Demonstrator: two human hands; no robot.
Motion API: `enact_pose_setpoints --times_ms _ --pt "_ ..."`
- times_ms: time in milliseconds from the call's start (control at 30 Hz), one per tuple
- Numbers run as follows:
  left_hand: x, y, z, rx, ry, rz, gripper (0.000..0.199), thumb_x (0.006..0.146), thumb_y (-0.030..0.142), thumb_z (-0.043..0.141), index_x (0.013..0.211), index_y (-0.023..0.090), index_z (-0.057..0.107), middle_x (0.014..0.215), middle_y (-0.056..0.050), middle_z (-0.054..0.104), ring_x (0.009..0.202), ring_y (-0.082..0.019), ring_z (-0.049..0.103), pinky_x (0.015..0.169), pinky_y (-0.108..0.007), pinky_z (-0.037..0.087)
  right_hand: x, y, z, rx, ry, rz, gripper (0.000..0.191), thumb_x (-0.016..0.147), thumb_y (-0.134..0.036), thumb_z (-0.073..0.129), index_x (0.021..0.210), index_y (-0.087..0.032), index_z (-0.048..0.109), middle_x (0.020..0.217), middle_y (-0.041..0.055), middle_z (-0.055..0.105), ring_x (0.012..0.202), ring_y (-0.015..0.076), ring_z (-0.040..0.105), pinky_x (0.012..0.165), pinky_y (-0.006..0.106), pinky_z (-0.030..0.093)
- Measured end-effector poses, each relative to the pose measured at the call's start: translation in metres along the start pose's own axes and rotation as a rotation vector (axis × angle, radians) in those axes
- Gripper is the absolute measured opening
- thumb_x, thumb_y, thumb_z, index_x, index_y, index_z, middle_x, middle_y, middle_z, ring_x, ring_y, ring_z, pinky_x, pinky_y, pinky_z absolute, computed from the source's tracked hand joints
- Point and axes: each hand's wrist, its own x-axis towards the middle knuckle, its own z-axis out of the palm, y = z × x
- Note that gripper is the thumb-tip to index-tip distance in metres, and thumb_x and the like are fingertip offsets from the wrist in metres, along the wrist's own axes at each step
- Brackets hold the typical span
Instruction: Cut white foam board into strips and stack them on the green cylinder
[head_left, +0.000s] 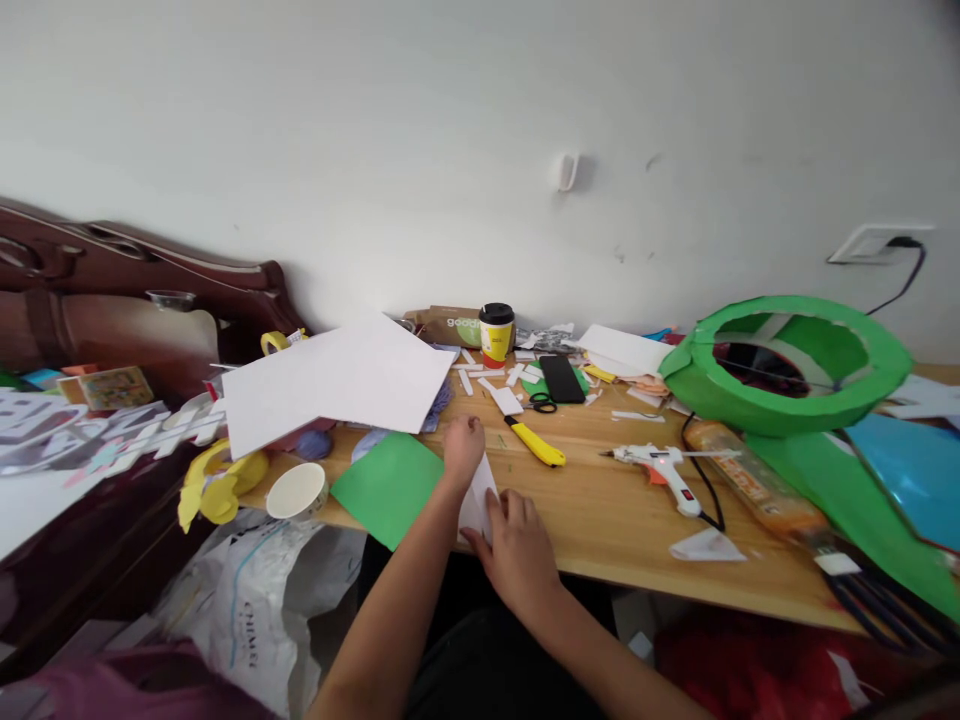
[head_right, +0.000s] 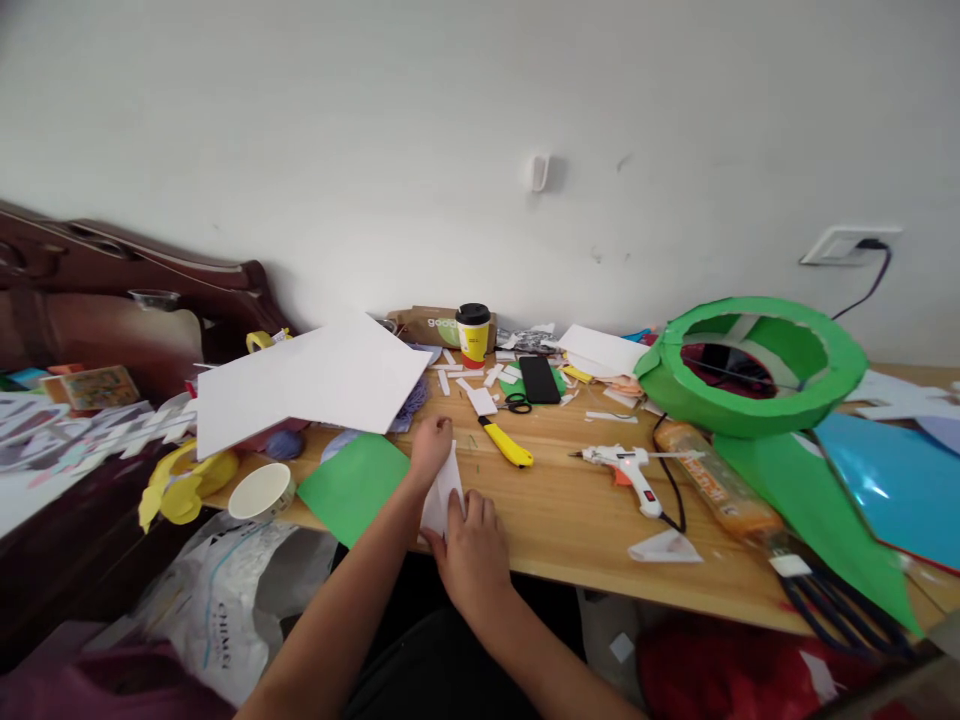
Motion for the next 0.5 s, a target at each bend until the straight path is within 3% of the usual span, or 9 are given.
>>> enact_pose_setpoints --times_ms 167,267,400,500 --pt "-0.009 -0.009 -0.012 -0.07 -0.097 0.142 0.022 0.09 0.02 0.054 0.105 0.016 0.07 0.108 -0.013 0.069 0.109 -0.024 0.059 0.097 -0.035 0.042 0.001 -0.016 0.0 -0.094 -0.055 0.004 0.07 0.088 -0.055 0.056 0.137 -0.006 0.052 0.126 0.0253 0.054 0.108 0.038 0.049 0.085 0.052 0.044" --pt "-0.014 -0.013 -0.016 -0.106 -0.116 0.165 0.018 0.089 0.022 0.058 0.1 0.014 0.069 0.106 -0.015 0.067 0.112 -0.027 0.057 0.1 -0.04 0.04 -0.001 -0.017 -0.006 -0.11 -0.074 -0.009 0.061 0.09 -0.044 0.055 0.139 -0.009 0.051 0.123 0.0225 0.056 0.106 0.0362 0.05 0.084 0.05 0.045" --pt "-0.018 -0.016 -0.016 -0.223 -0.117 0.144 0.013 0.088 0.02 0.057 0.088 0.014 0.068 0.097 -0.013 0.067 0.105 -0.026 0.06 0.099 -0.041 0.042 -0.011 0.009 -0.011 -0.145 -0.059 -0.016 0.051 0.087 -0.015 0.05 0.138 -0.017 0.054 0.119 0.0176 0.06 0.103 0.0315 0.053 0.085 0.045 0.047" --pt "-0.027 -0.018 -0.016 -0.385 -0.123 0.124 0.012 0.087 0.023 0.059 0.087 0.016 0.069 0.092 -0.01 0.069 0.095 -0.024 0.063 0.092 -0.038 0.047 -0.019 0.041 -0.01 -0.092 0.007 -0.015 0.047 0.089 -0.012 0.046 0.133 -0.017 0.059 0.117 0.017 0.061 0.103 0.0306 0.054 0.09 0.047 0.048"
